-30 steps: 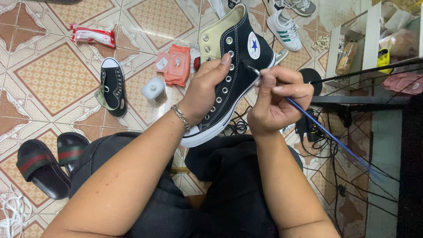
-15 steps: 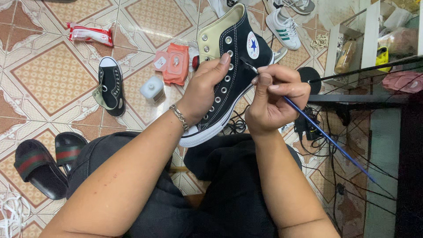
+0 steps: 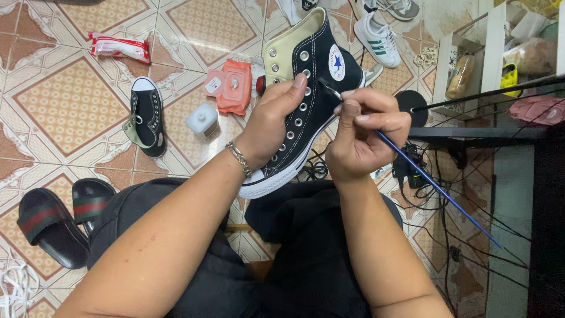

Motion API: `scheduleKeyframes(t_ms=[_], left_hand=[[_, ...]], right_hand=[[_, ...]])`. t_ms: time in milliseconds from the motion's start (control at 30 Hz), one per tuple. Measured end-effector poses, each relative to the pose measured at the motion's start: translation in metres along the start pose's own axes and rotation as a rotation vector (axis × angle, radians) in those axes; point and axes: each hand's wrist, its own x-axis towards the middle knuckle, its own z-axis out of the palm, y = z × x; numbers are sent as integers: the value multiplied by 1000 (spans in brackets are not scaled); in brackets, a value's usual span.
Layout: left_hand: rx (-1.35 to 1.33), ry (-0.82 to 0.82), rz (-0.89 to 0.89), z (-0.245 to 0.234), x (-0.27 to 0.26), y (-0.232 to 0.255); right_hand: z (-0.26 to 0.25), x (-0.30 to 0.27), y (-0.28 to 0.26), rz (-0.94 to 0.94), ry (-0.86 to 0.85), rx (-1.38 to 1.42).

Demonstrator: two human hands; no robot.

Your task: The person applies a liquid from a bottle onto a cotton swab and then rubs the swab along the white midsole of a black high-top sneaker to clean it.

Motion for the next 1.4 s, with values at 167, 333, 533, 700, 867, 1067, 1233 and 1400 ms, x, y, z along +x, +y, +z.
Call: scheduleKeyframes(t_ms=[167, 333, 533, 700, 867, 1067, 1233, 1400], left_hand=[[-9, 7, -1, 1, -3, 5], [-34, 19, -8, 0, -3, 2], [-18, 23, 2, 2, -6, 7], [-10, 25, 12, 4, -7, 15], [-41, 34, 1, 6, -10, 18], [262, 30, -122, 41, -30, 94], [219, 14, -58, 41, -29, 91], [199, -11, 6, 38, -25, 84]], right_hand=[[0, -4, 3, -1, 18, 13], [-4, -2, 0, -6, 2, -4], [0, -2, 0, -11, 52, 0], [1, 1, -2, 5, 24, 7], [1, 4, -5, -10, 32, -24], [4, 9, -25, 78, -31, -66], [3, 10, -20, 85, -56, -5], [9, 12, -24, 97, 12, -58]])
